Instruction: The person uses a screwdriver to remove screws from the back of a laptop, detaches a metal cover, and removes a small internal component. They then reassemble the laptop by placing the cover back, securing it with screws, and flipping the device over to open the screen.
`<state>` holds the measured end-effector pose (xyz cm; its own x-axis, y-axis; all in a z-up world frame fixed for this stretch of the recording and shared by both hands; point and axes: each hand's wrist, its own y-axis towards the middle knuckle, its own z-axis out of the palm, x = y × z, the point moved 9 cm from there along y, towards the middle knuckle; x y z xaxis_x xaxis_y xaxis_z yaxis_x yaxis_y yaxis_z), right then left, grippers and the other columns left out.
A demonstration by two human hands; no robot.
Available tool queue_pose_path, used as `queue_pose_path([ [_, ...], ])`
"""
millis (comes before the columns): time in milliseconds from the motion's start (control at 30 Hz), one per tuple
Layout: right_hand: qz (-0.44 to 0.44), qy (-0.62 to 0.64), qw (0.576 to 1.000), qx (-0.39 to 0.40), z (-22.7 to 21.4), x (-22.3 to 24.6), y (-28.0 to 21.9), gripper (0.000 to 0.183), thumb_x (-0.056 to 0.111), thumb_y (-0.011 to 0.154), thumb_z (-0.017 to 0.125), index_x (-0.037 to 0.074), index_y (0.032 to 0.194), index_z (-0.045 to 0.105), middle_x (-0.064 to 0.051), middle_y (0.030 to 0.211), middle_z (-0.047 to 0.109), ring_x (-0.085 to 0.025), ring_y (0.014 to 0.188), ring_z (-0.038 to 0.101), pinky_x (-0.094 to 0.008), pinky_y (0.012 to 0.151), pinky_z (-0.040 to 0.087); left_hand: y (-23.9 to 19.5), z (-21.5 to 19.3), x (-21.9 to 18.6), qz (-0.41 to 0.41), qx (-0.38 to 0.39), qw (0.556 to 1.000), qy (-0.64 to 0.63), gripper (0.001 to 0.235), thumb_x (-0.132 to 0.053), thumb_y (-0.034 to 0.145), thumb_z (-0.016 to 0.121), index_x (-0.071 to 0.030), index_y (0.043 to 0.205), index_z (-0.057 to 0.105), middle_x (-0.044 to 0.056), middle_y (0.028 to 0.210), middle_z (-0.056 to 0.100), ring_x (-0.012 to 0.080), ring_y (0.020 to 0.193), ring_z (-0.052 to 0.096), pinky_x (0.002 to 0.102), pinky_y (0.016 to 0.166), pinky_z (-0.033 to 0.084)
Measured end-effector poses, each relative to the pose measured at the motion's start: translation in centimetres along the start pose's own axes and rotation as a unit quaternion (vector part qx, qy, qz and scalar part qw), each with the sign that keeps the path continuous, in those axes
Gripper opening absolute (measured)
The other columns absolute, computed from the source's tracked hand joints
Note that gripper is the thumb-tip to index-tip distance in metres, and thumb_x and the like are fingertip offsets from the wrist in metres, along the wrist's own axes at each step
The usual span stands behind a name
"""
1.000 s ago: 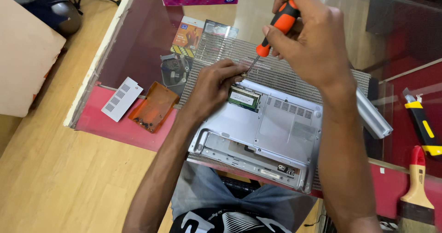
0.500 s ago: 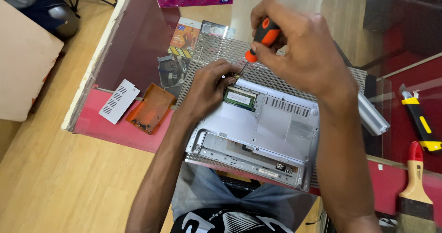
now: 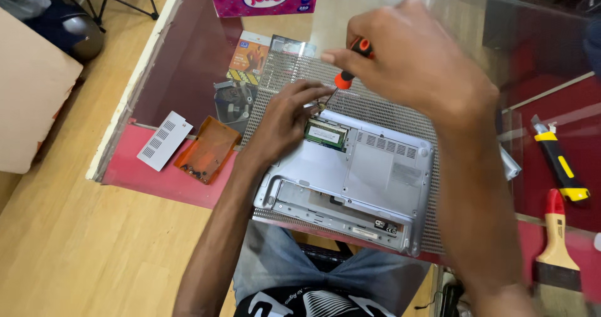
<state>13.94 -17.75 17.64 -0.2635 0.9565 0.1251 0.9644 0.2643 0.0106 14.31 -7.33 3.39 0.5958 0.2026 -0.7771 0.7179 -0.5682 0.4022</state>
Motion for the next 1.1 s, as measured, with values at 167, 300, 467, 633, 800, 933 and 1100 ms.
queue_pose_path([
  [167,-0.055,-0.062,0.995,0.054,1.4,0.8,2.7,0.048,0.035,0.111,0.06,-0.001,0.081,0.067,-0.024,0.07,0.065,-0.046,0.079,0.064,-0.057,0.069,0.044,1.2,-1.8,-2.4,0.02,-0.048,0.998,-0.045,0.019,-0.008,0.101,0.061,-0.006,0.118,0.07,0.007,0.116,0.069,0.0244,0.107,0.061,0.035,0.088,0.048],
  [300,-0.171,0.02,0.982,0.08,1.4,1.4,3.6,0.021,0.019,0.103,0.061,0.002,0.097,0.073,-0.013,0.089,0.076,-0.033,0.086,0.07,-0.049,0.071,0.05,2.7,-2.1,-1.9,-0.069,-0.039,0.997,-0.01,0.015,-0.013,0.097,0.065,-0.01,0.105,0.078,0.0,0.095,0.079,0.0171,0.088,0.068,0.032,0.075,0.046],
  [467,-0.243,0.065,0.964,0.083,1.5,1.0,2.8,0.019,-0.005,0.075,0.056,0.01,0.081,0.066,-0.006,0.086,0.063,-0.028,0.079,0.062,-0.043,0.069,0.044,4.1,-1.3,0.0,-0.129,-0.027,0.989,-0.07,0.012,-0.014,0.09,0.073,-0.014,0.094,0.084,-0.003,0.085,0.082,0.0017,0.078,0.065,0.023,0.068,0.048],
  [633,-0.248,0.064,0.964,0.069,1.3,1.7,2.8,0.037,-0.018,0.058,0.049,0.014,0.069,0.065,-0.004,0.086,0.054,-0.025,0.079,0.058,-0.041,0.066,0.042,4.8,-1.3,1.3,-0.154,-0.028,0.988,-0.017,0.008,-0.013,0.084,0.081,-0.016,0.09,0.085,-0.001,0.076,0.081,-0.0022,0.073,0.062,0.022,0.062,0.047],
  [800,-0.128,0.074,0.987,0.064,-0.2,1.4,1.7,0.058,-0.012,0.075,0.048,0.015,0.126,0.053,-0.012,0.119,0.045,-0.03,0.078,0.057,-0.048,0.064,0.044,3.5,-2.4,0.3,-0.098,-0.128,0.986,-0.034,0.012,-0.014,0.081,0.087,-0.012,0.073,0.078,-0.003,0.06,0.071,-0.0002,0.06,0.058,0.023,0.053,0.043],
  [933,-0.147,0.069,0.987,0.004,-1.9,0.3,0.1,0.047,0.01,0.086,0.067,0.009,0.133,0.057,-0.013,0.116,0.047,-0.027,0.097,0.055,-0.042,0.072,0.047,2.6,-2.4,1.1,-0.15,-0.176,0.969,-0.084,0.034,-0.018,0.075,0.094,-0.013,0.062,0.063,-0.003,0.056,0.067,0.002,0.053,0.053,0.023,0.052,0.041],
  [1100,-0.231,0.028,0.968,-0.09,-2.7,1.2,-0.3,0.014,0.025,0.092,0.084,0.014,0.097,0.078,-0.003,0.08,0.074,-0.021,0.068,0.066,-0.04,0.061,0.046,2.7,-0.7,-0.2,0.001,-0.131,0.981,-0.146,0.025,-0.023,0.085,0.085,-0.01,0.073,0.067,-0.004,0.072,0.046,0.0099,0.068,0.042,0.027,0.062,0.033],
])
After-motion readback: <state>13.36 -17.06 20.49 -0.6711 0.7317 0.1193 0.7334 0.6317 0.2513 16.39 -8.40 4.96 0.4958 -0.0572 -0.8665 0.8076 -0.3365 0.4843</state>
